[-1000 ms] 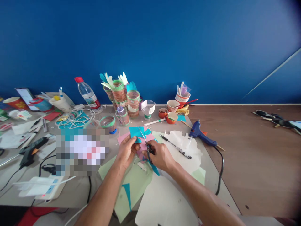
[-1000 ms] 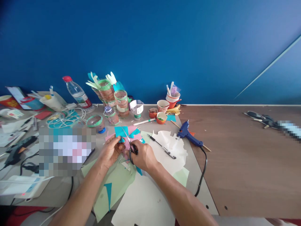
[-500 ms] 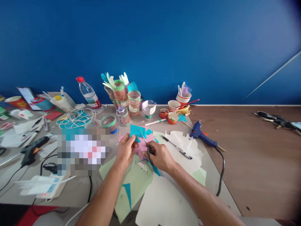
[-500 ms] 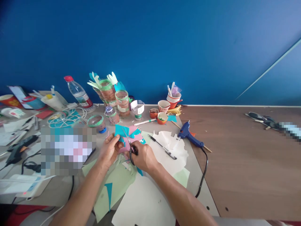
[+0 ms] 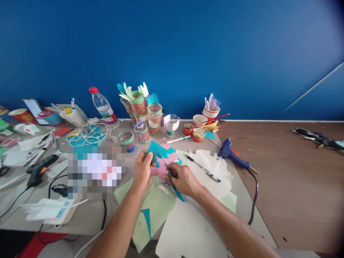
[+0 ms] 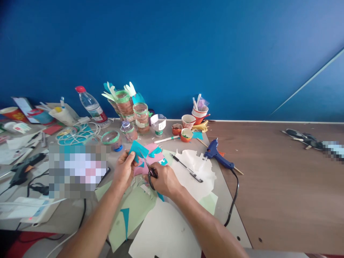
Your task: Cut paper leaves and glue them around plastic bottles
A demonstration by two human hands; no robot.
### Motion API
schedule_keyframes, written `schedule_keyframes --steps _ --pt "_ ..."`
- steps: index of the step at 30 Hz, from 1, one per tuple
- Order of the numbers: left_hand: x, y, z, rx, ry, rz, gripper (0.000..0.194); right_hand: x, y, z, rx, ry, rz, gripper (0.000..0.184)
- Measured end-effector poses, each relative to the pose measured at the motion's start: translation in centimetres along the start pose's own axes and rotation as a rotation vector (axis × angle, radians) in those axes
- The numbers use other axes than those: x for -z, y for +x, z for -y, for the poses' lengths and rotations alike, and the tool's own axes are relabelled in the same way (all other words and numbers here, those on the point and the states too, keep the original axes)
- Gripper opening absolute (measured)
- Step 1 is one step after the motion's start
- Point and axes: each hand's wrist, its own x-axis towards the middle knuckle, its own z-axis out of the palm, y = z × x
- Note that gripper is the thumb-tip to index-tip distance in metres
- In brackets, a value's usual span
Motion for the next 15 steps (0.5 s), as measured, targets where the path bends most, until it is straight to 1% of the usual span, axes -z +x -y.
schedule_keyframes --steps 5,15 --pt "0.20 0.31 0.17 -0.029 -0.017 -0.043 0.026 0.00 -0.07 0.06 0.017 -0.018 0.033 0.015" --pt "0.45 0.51 0.44 -0.050 -0.006 -0.058 0.026 -0.08 -0.08 0.00 0.041 -0.035 0.073 0.013"
